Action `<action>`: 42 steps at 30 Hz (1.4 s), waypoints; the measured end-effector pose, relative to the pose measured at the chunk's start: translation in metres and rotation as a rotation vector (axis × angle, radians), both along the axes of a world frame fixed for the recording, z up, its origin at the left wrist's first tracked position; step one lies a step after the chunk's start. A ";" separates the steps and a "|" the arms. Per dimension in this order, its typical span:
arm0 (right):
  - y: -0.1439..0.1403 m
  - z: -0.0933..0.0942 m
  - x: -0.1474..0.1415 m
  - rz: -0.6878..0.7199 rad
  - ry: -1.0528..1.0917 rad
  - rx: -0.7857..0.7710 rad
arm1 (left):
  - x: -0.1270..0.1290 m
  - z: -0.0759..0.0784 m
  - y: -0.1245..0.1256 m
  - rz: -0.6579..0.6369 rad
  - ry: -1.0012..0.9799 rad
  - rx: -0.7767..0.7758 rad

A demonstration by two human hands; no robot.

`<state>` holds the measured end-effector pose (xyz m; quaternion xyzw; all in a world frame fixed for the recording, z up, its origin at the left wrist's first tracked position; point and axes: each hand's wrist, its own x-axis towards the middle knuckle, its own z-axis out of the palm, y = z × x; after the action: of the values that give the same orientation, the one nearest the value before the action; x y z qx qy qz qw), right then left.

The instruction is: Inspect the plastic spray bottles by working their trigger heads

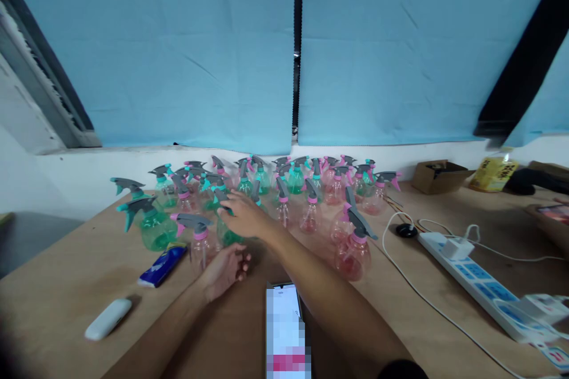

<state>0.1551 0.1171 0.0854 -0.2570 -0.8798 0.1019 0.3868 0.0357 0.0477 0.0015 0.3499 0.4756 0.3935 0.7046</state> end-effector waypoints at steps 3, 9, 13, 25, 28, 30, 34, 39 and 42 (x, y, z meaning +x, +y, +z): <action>0.001 0.000 0.002 0.025 0.076 0.054 | 0.001 0.000 -0.001 -0.092 0.106 0.073; 0.002 -0.001 0.013 0.025 0.265 0.104 | 0.008 0.003 -0.010 -0.396 0.195 0.234; -0.005 0.000 0.025 0.055 0.343 0.076 | 0.005 0.008 -0.013 -0.547 0.193 0.268; -0.007 -0.027 0.074 -0.088 0.496 -0.078 | 0.003 0.006 -0.010 -0.534 0.156 0.265; -0.002 -0.035 0.080 -0.055 0.567 -0.174 | 0.003 0.007 -0.009 -0.530 0.151 0.261; 0.000 -0.040 0.081 -0.015 0.636 -0.234 | 0.002 0.006 -0.009 -0.541 0.138 0.270; 0.001 -0.050 0.080 0.075 0.672 -0.353 | 0.001 0.006 -0.009 -0.552 0.097 0.307; 0.001 -0.053 0.079 0.180 0.580 -0.466 | 0.000 0.003 -0.008 -0.554 0.107 0.317; -0.001 -0.046 0.081 0.343 0.492 -0.557 | 0.000 0.002 -0.008 -0.567 0.135 0.326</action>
<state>0.2357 0.1158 0.0394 -0.1693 -0.7300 0.4576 0.4786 0.0358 0.0397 0.0037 0.6016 0.3357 0.2287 0.6878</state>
